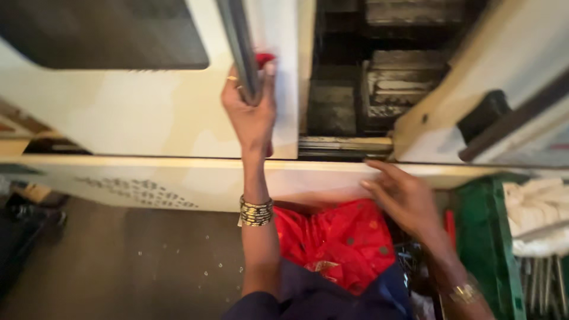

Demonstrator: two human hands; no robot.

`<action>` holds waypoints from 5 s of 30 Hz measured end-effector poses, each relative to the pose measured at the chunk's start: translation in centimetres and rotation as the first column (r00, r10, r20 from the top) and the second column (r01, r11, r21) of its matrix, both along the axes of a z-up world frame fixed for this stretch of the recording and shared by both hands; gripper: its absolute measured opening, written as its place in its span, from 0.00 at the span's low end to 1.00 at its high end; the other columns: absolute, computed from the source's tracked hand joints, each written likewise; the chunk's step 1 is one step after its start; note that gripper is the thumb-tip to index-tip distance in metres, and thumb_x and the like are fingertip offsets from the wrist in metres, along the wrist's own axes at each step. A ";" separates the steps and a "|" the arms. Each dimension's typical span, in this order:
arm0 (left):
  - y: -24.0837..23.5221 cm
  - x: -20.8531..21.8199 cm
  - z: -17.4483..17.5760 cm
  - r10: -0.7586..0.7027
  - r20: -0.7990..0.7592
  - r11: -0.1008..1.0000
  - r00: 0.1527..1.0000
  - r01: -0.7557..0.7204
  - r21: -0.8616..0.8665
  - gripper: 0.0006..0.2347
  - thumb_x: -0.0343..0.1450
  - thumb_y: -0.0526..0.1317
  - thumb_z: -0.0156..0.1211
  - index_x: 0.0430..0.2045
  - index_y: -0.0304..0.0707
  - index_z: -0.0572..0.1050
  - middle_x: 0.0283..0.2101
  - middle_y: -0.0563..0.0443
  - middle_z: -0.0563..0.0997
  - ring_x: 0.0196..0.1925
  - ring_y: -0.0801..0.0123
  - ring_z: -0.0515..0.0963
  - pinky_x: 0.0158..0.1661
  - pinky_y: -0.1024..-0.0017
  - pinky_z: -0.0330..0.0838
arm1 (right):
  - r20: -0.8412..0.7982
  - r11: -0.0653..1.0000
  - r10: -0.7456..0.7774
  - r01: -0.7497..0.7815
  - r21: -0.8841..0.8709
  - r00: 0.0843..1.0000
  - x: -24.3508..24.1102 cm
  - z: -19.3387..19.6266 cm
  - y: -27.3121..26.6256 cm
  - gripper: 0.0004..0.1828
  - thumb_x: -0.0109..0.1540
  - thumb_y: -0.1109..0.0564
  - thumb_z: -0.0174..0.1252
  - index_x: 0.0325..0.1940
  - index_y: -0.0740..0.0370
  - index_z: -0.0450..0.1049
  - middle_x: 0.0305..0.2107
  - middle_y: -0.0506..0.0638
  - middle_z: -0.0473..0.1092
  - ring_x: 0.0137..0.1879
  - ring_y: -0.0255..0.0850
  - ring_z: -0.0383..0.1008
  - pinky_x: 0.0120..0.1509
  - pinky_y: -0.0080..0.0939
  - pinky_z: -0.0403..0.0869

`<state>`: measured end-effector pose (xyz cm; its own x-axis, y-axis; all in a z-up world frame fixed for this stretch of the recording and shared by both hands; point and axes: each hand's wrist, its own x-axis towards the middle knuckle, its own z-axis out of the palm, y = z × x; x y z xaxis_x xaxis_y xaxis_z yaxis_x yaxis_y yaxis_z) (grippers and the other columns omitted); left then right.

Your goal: The person sits on the floor and repeatedly cleans cylindrical metal rods using a red cloth and a white rag. The person opens the machine door, inserts a rod into the interior, and then removes it to wipe it down before placing it in a green crate.

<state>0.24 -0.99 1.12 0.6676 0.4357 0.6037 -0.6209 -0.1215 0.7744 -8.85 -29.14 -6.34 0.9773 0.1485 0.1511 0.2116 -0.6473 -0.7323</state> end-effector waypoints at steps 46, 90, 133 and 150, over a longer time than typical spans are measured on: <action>10.8 -0.6 0.3 0.079 -0.094 0.994 0.992 -0.086 -0.072 0.12 0.76 0.39 0.64 0.24 0.33 0.75 0.21 0.60 0.73 0.20 0.84 0.67 0.21 0.80 0.60 | -0.011 0.180 -0.053 0.020 0.983 0.999 51.5 1.2 26.8 0.19 0.54 0.46 0.76 0.36 0.64 0.83 0.17 0.47 0.74 0.17 0.31 0.62 0.19 0.32 0.58; 10.9 -0.9 0.4 0.024 -0.124 0.994 0.992 -0.038 -0.105 0.12 0.75 0.40 0.64 0.22 0.36 0.73 0.18 0.60 0.72 0.16 0.83 0.67 0.17 0.80 0.59 | -0.107 0.081 -0.198 0.126 0.989 0.974 51.2 2.7 24.8 0.21 0.55 0.45 0.73 0.25 0.66 0.77 0.17 0.54 0.78 0.17 0.33 0.68 0.19 0.31 0.64; 11.1 -1.1 0.6 -0.004 -0.124 0.992 0.992 -0.012 -0.127 0.13 0.74 0.42 0.67 0.22 0.37 0.73 0.16 0.60 0.70 0.14 0.83 0.67 0.16 0.79 0.59 | -0.097 0.204 -0.214 0.141 0.969 0.972 49.3 4.4 24.6 0.22 0.61 0.48 0.66 0.19 0.65 0.75 0.16 0.54 0.76 0.17 0.33 0.67 0.18 0.33 0.64; 11.1 -1.0 0.3 -0.016 -0.133 0.990 0.991 -0.003 -0.142 0.12 0.73 0.43 0.68 0.24 0.35 0.75 0.16 0.61 0.70 0.15 0.83 0.66 0.17 0.80 0.58 | -0.117 0.145 -0.173 0.143 0.979 0.978 50.8 3.6 24.1 0.23 0.64 0.52 0.65 0.17 0.62 0.72 0.13 0.49 0.71 0.15 0.32 0.60 0.18 0.33 0.55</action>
